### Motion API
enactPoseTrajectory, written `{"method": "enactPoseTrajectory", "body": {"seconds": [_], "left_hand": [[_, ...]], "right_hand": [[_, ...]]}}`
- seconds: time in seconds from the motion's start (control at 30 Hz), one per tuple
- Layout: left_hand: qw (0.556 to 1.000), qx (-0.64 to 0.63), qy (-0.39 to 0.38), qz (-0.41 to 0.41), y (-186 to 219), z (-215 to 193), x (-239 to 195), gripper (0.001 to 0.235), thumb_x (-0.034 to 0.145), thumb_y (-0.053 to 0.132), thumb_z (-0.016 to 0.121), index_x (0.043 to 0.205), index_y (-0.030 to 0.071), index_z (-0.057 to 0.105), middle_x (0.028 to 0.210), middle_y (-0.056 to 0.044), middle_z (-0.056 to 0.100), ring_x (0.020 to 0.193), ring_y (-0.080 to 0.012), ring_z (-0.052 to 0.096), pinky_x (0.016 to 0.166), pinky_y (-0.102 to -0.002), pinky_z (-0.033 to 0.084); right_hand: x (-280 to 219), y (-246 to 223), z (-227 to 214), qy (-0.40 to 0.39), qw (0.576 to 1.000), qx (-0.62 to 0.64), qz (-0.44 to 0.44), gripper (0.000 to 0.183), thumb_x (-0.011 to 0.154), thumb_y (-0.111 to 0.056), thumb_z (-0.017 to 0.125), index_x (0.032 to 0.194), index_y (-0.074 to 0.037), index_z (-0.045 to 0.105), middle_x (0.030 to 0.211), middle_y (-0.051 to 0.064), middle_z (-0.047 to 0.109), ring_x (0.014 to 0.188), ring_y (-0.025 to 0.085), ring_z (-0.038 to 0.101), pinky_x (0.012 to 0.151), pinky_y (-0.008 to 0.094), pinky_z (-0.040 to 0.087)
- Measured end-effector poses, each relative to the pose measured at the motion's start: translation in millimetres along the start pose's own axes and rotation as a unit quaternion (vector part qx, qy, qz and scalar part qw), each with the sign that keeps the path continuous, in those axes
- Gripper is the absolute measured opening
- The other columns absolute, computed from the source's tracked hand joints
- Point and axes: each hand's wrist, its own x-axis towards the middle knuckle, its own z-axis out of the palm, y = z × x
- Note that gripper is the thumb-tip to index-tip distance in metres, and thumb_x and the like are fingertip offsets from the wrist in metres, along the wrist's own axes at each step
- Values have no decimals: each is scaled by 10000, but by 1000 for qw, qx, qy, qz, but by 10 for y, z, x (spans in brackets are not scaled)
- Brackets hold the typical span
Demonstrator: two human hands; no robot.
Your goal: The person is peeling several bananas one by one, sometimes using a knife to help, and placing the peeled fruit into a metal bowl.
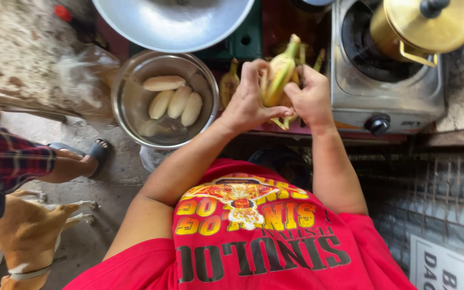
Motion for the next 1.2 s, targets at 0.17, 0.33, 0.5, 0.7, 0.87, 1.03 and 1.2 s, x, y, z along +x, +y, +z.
{"method": "enactPoseTrajectory", "body": {"seconds": [0.17,0.33,0.5,0.7,0.87,1.03,1.2], "left_hand": [[985,129,69,94,-20,-26,17,695,828,441,945,1351,229,539,1170,-99,523,1008,-485,704,855,-554,628],[975,106,129,143,-160,-3,-27,514,961,476,831,1363,220,637,1084,-38,518,948,-353,710,809,-413,604],[977,74,160,118,-149,-15,-77,422,996,459,794,1326,219,689,1038,-36,564,937,-322,722,819,-386,601],[980,-94,175,3,-202,-110,-38,274,1047,403,758,1223,197,795,864,-39,671,827,-161,710,697,-321,579],[939,-274,177,-106,-438,-83,21,219,1051,326,765,1148,143,835,688,-23,699,629,-47,642,437,-235,517],[870,-432,166,-172,-575,-114,30,283,1046,306,784,1126,37,823,630,-152,641,510,-140,620,377,-269,484],[845,-445,159,-251,-533,-210,-34,409,965,390,843,1097,3,832,878,-229,801,769,-296,804,682,-476,686]], "right_hand": [[-24,-100,66,26,996,68,47,290,854,27,602,1104,-23,740,822,8,648,719,88,572,567,288,508],[105,112,260,80,972,188,116,165,790,80,533,831,-5,669,513,83,470,277,188,471,271,325,355],[139,-311,427,117,986,77,86,117,779,27,636,777,-40,733,483,110,547,315,206,539,292,350,398],[182,-115,344,85,988,-89,93,122,929,-269,779,1024,-199,808,845,51,759,916,194,752,813,467,569],[221,107,334,96,983,-127,93,128,955,-360,796,1032,-259,804,864,-8,761,973,229,778,876,453,574],[281,298,318,86,989,-95,69,61,915,-326,867,945,-302,820,751,-85,704,848,60,712,821,337,566],[239,198,335,62,997,2,48,70,902,-203,852,945,-249,821,763,-67,720,845,55,686,853,314,577]]}}
